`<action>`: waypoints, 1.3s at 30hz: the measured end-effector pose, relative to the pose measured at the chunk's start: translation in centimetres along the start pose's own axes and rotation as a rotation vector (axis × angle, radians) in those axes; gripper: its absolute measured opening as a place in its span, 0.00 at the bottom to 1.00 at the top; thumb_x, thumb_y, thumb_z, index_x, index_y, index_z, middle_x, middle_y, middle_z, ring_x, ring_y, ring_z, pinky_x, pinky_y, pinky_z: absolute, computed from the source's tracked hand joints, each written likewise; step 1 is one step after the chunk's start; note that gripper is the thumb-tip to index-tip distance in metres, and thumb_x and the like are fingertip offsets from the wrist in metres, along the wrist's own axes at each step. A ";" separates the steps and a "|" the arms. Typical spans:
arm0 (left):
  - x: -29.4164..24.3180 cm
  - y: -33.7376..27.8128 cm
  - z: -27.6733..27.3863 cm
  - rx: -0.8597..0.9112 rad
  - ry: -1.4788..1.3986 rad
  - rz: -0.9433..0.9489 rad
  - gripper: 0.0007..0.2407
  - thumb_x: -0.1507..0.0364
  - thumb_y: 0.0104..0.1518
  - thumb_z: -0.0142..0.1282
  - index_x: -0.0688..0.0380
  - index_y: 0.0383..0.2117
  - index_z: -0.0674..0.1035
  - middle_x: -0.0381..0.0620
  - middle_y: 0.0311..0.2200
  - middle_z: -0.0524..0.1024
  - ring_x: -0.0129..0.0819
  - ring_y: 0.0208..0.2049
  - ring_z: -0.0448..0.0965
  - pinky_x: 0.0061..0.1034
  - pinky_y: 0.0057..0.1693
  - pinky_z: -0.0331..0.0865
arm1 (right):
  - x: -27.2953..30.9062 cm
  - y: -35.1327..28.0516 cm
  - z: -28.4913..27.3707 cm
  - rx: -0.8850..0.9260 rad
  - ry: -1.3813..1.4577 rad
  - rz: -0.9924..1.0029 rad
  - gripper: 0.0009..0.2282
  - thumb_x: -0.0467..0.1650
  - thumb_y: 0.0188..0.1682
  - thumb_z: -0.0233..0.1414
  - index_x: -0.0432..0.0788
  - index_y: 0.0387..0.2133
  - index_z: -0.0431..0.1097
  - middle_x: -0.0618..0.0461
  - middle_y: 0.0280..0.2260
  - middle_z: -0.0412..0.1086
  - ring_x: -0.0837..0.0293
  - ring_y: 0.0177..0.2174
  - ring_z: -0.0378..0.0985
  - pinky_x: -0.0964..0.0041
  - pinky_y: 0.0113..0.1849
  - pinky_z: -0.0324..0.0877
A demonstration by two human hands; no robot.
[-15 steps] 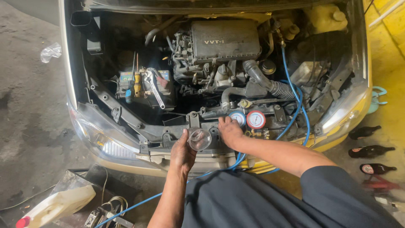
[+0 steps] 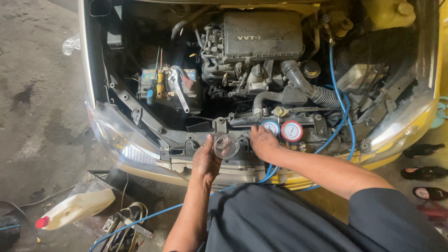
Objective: The person pours a clear liquid from a white jug into a glass, then places the glass on the car's engine bay. They adjust a manifold gauge set connected to the engine and use a yellow cloth to wipe the front bumper area.
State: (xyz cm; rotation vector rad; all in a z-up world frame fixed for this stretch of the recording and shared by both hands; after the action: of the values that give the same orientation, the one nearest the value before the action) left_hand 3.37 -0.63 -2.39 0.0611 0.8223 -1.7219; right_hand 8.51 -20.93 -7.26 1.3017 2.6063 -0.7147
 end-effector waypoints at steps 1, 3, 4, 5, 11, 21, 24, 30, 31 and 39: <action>0.0 0.2 0.1 -0.003 0.012 0.002 0.18 0.64 0.65 0.51 0.72 0.47 0.75 0.57 0.44 0.80 0.44 0.45 0.83 0.35 0.52 0.79 | -0.2 0.0 -0.3 -0.085 0.011 0.009 0.15 0.33 0.48 0.51 0.37 0.45 0.73 0.44 0.50 0.65 0.49 0.46 0.68 0.58 0.40 0.69; -0.2 0.3 0.4 -0.010 0.036 0.006 0.18 0.64 0.65 0.52 0.73 0.48 0.76 0.58 0.43 0.81 0.45 0.44 0.83 0.34 0.51 0.78 | -0.6 -0.2 -1.2 -0.256 0.033 0.024 0.17 0.35 0.44 0.52 0.39 0.44 0.72 0.42 0.51 0.64 0.49 0.43 0.68 0.56 0.39 0.68; -0.3 0.4 0.6 -0.014 0.036 0.002 0.18 0.64 0.65 0.52 0.72 0.48 0.76 0.58 0.44 0.81 0.45 0.44 0.83 0.34 0.51 0.78 | -0.6 0.0 -1.1 -0.171 0.013 -0.012 0.19 0.36 0.41 0.52 0.38 0.45 0.71 0.40 0.54 0.61 0.48 0.44 0.67 0.55 0.40 0.68; -0.4 0.2 0.6 -0.025 0.033 -0.001 0.18 0.64 0.64 0.52 0.72 0.48 0.76 0.58 0.44 0.80 0.44 0.45 0.83 0.34 0.51 0.78 | -0.3 0.1 -0.9 -0.083 -0.005 -0.054 0.22 0.36 0.38 0.53 0.37 0.46 0.71 0.38 0.56 0.59 0.47 0.46 0.66 0.54 0.41 0.67; -1.0 0.1 1.7 -0.022 0.043 -0.012 0.19 0.64 0.64 0.51 0.72 0.49 0.75 0.58 0.45 0.80 0.45 0.45 0.83 0.34 0.53 0.78 | -0.5 -0.4 -1.5 -0.008 0.052 0.001 0.14 0.33 0.48 0.53 0.38 0.44 0.73 0.46 0.48 0.66 0.48 0.47 0.68 0.57 0.43 0.67; -2.7 -1.7 -1.5 -0.025 0.046 0.036 0.19 0.61 0.65 0.48 0.67 0.49 0.76 0.55 0.46 0.80 0.43 0.49 0.80 0.39 0.60 0.72 | -1.6 -0.2 -2.8 0.129 0.235 -0.056 0.16 0.39 0.42 0.61 0.42 0.39 0.77 0.47 0.51 0.65 0.47 0.54 0.65 0.52 0.48 0.69; -3.5 -3.6 -5.4 -0.096 -0.020 0.091 0.18 0.61 0.67 0.46 0.67 0.49 0.76 0.55 0.47 0.79 0.44 0.50 0.79 0.41 0.60 0.70 | -2.3 0.5 -3.2 0.168 0.369 0.021 0.26 0.43 0.35 0.67 0.38 0.42 0.75 0.44 0.52 0.63 0.45 0.52 0.66 0.50 0.47 0.70; -4.9 -8.9 -15.4 -0.340 -0.226 0.231 0.12 0.68 0.69 0.46 0.60 0.51 0.75 0.53 0.49 0.78 0.40 0.51 0.79 0.38 0.62 0.72 | -2.3 0.6 -3.7 0.156 0.403 0.041 0.29 0.43 0.30 0.69 0.40 0.43 0.72 0.48 0.49 0.62 0.47 0.51 0.66 0.49 0.49 0.68; -5.1 -9.7 -16.7 -0.377 -0.221 0.250 0.12 0.67 0.69 0.46 0.61 0.50 0.75 0.55 0.50 0.78 0.41 0.51 0.79 0.36 0.61 0.73 | -2.1 0.5 -3.9 0.137 0.376 0.038 0.28 0.43 0.31 0.68 0.40 0.42 0.71 0.47 0.49 0.62 0.47 0.51 0.66 0.49 0.48 0.67; -6.7 -12.8 -22.1 -0.442 -0.296 0.348 0.14 0.65 0.70 0.46 0.65 0.50 0.76 0.61 0.50 0.78 0.43 0.50 0.80 0.34 0.57 0.75 | 0.2 -1.2 -5.8 -0.035 0.178 0.053 0.25 0.43 0.39 0.62 0.37 0.42 0.68 0.46 0.45 0.62 0.48 0.46 0.65 0.50 0.43 0.63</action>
State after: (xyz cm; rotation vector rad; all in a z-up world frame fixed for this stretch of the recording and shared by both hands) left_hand -13.73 18.11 -9.79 -0.3253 0.8918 -1.1612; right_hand 7.92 -18.68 -1.84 1.4808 2.6951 -0.5664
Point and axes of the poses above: each hand's wrist, its own y-axis towards the middle knuckle, its own z-axis out of the palm, x = y × z, the point moved 4 cm from there along y, towards the middle knuckle
